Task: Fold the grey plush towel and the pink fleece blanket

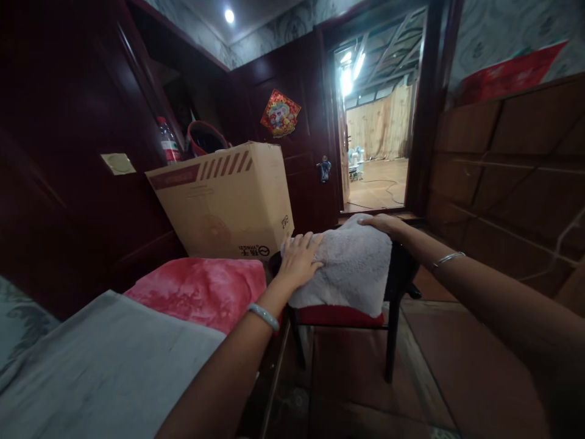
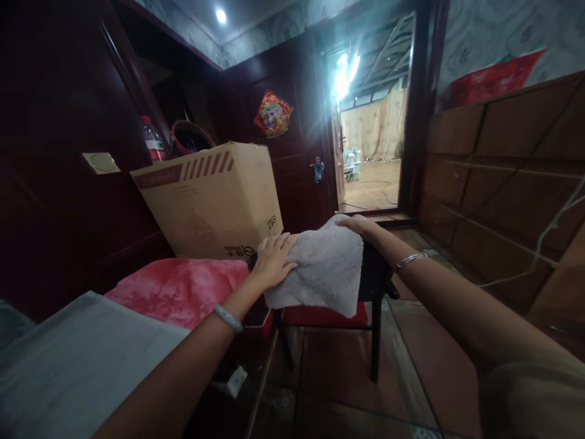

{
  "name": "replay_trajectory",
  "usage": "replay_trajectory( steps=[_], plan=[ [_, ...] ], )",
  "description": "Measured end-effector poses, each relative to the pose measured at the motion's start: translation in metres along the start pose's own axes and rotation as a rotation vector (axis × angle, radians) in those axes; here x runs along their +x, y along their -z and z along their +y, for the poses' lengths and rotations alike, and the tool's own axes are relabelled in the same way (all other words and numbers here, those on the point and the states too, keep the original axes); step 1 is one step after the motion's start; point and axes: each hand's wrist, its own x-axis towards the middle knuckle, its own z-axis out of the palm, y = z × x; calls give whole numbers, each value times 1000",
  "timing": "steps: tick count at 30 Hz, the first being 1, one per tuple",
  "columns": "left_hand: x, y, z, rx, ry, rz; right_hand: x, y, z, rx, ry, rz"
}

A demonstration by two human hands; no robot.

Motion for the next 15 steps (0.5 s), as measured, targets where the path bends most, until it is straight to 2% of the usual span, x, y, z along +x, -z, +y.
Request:
replay_trajectory(
  steps=[2,4,5,7,10,12,15],
  plan=[
    [-2,-5,2,34,40,48,1,8,1,-208,-87,-27],
    [0,-3,2,43,41,50,-4,14,-3,-367,-54,7],
    [2,-1,3,42,33,43,-9,16,-6,-416,12,36],
    [5,1,3,38,24,30,-26,15,-9,-481,249,58],
    [8,1,2,42,35,36,-56,5,-12,-604,663,-35],
    [10,-1,-1,31,28,45,-69,0,-11,-689,766,-111],
    [12,-3,-10,-13,29,41,-71,-1,-10,-785,763,-161]
  ],
)
